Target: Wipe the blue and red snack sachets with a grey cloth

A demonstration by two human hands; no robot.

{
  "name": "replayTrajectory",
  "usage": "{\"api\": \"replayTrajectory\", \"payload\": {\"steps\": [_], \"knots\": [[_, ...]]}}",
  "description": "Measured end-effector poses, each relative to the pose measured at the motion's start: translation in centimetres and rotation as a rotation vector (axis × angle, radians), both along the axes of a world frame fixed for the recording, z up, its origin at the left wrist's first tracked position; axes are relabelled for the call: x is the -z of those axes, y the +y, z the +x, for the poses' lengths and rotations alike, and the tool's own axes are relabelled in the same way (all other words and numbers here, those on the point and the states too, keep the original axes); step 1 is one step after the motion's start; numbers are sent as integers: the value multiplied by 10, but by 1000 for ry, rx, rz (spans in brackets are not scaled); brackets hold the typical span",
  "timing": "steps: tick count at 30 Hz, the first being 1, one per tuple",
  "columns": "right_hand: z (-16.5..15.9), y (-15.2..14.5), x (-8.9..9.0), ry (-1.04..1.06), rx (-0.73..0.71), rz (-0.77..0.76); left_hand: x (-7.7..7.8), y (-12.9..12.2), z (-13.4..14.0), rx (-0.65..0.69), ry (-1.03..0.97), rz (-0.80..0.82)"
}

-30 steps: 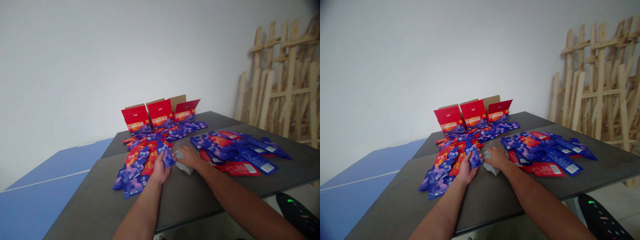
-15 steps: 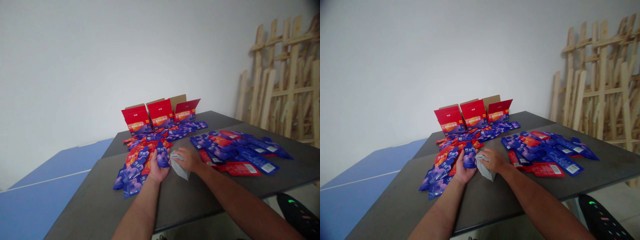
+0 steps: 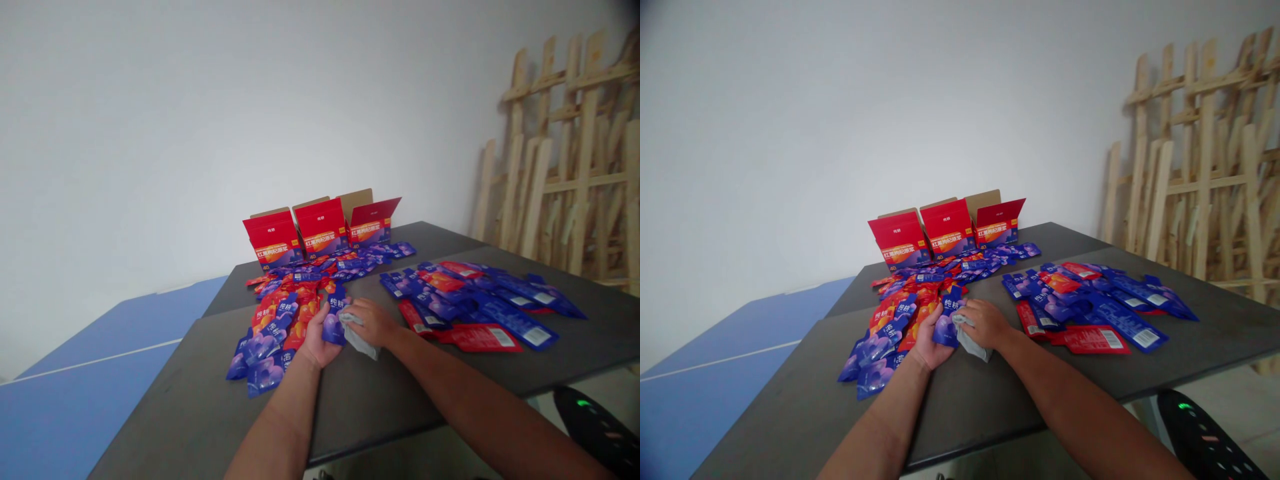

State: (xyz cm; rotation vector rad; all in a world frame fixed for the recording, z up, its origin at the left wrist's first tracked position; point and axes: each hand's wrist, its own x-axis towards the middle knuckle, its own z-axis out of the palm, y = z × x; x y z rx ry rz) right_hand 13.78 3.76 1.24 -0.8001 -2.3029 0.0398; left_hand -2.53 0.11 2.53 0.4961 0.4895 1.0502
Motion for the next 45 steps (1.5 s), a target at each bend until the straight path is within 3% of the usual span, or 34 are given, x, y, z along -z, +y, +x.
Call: {"api": "replayTrajectory", "payload": {"steps": [6, 14, 17, 23, 26, 31, 40, 45], "knots": [[7, 7, -2, 49, 241, -65, 1, -3, 2, -23, 65, -87], [15, 17, -4, 169, 412, -123, 5, 0, -2, -5, 122, -155], [12, 11, -5, 207, 326, -87, 6, 5, -3, -62, 41, -135], [-16, -15, 0, 54, -123, 2, 5, 8, 0, -102, -12, -90], [-27, -20, 3, 5, -147, 18, 4, 5, 2, -48, 23, -63], [-23, -12, 5, 94, 13, 16, 6, 0, 6, 9, 96, -79], [-4, 14, 7, 236, 319, -14, 7, -4, 8, -103, 208, -148], [8, 28, 9, 340, 444, -54, 2, 0, 3, -117, 109, -163]]}}
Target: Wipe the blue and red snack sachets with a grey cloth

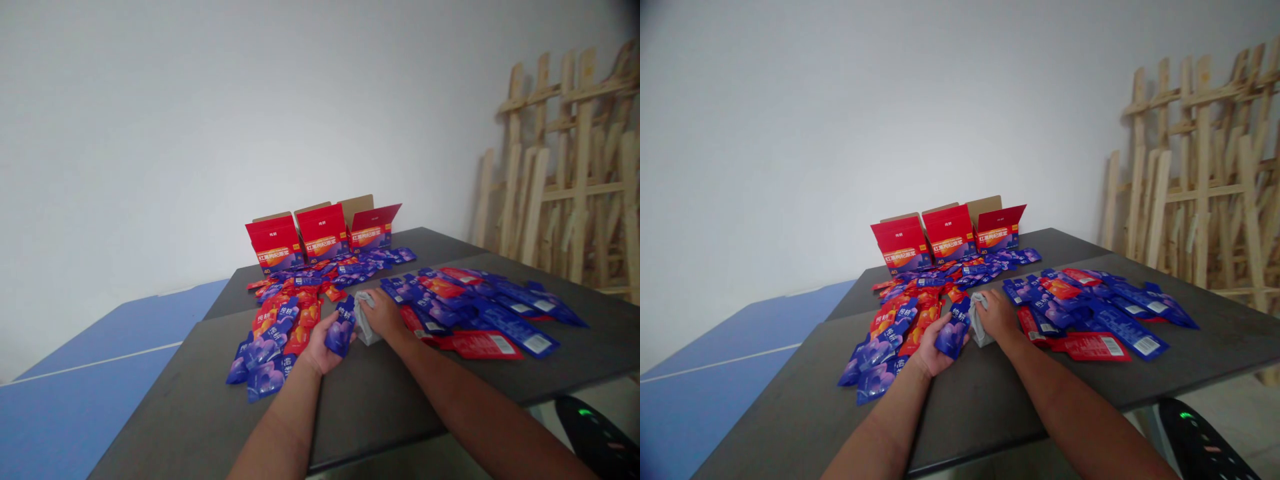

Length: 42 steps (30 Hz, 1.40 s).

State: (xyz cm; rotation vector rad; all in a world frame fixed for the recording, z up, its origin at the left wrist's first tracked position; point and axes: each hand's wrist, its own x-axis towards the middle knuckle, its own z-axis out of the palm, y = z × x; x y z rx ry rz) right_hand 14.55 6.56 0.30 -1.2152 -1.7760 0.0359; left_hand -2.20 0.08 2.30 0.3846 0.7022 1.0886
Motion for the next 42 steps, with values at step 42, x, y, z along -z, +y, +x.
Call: {"api": "replayTrajectory", "payload": {"steps": [42], "knots": [[-30, -44, -7, 19, -509, 75, 13, 15, -6, -147, -54, 38]]}}
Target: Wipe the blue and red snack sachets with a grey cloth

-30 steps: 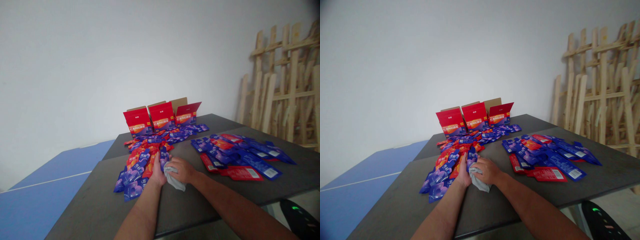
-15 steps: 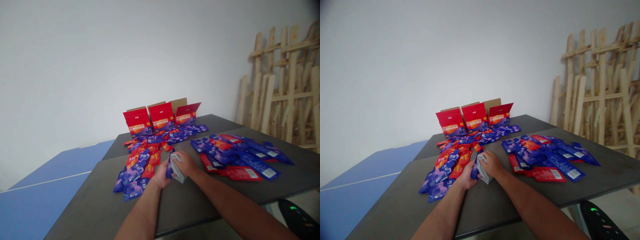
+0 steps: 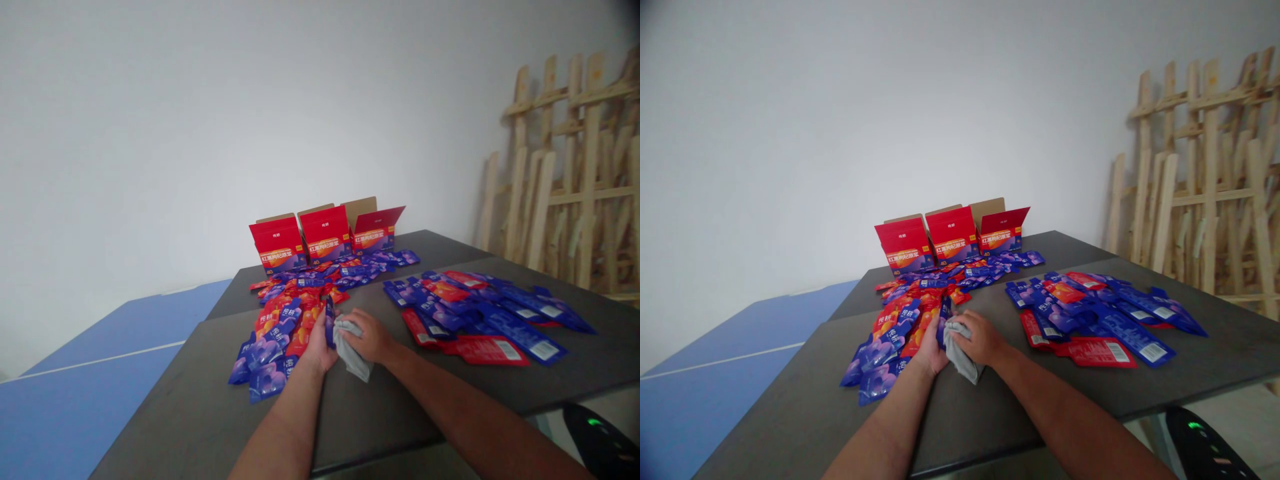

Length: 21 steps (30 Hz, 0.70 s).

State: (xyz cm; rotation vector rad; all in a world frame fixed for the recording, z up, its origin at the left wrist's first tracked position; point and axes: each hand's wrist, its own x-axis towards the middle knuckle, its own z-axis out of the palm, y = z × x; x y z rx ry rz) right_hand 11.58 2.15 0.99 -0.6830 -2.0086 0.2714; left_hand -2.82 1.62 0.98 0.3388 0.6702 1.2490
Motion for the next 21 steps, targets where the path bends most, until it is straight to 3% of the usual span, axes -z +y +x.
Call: {"api": "replayTrajectory", "payload": {"steps": [3, 5, 7, 12, 18, 21], "knots": [[-9, -9, 3, -83, -92, 52, 0, -2, 6, 64, 55, 9], [-10, -8, 5, -72, -76, 48, 0, -4, 9, 151, 86, 32], [-9, -4, 5, -21, -16, 22, 0, -7, 12, 214, 134, 39], [2, 14, 3, 127, 201, -74, -2, -14, 16, 189, 285, 25], [15, 34, 5, 222, 406, -187, -10, -17, 7, 436, 111, 30], [21, 41, 6, 235, 474, -243, -12, -13, 3, 353, 29, 40]]}}
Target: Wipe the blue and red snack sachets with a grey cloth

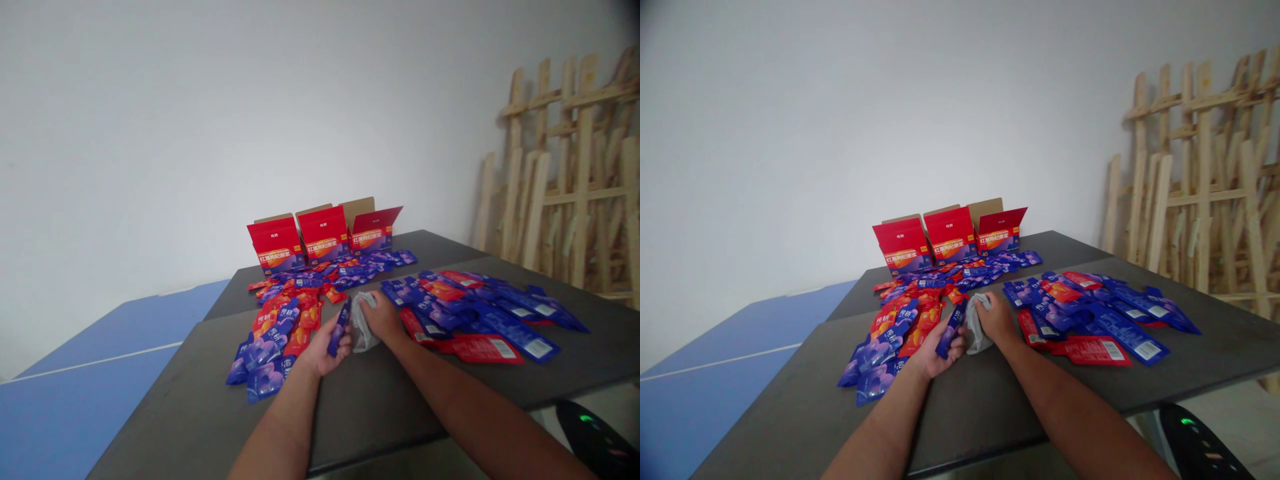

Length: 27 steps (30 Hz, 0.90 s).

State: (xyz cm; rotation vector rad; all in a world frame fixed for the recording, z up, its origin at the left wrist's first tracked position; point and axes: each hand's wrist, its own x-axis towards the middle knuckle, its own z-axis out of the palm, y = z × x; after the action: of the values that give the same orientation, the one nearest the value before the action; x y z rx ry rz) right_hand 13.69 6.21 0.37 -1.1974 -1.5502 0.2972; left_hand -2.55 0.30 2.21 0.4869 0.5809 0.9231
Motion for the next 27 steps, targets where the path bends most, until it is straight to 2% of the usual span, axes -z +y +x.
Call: {"api": "replayTrajectory", "payload": {"steps": [4, 5, 7, 13, 16, 20, 27], "knots": [[2, -2, -4, 27, -18, 10, 3, 12, -2, -410, 35, -22], [1, -4, -5, 20, -32, 32, 4, 14, -3, -473, 34, -34], [-1, -10, -6, -18, -95, 84, 8, 19, -4, -511, 7, -39], [-8, -23, -2, -316, -498, 221, 11, 19, -3, -395, -32, 1], [-8, -24, 2, -421, -597, 244, 7, 14, -1, -314, -37, 16], [-6, -19, 2, -437, -458, 236, 4, 6, 3, -226, -7, 68], [1, -13, -4, -445, -213, 158, 4, -1, 8, -160, 115, 99]]}}
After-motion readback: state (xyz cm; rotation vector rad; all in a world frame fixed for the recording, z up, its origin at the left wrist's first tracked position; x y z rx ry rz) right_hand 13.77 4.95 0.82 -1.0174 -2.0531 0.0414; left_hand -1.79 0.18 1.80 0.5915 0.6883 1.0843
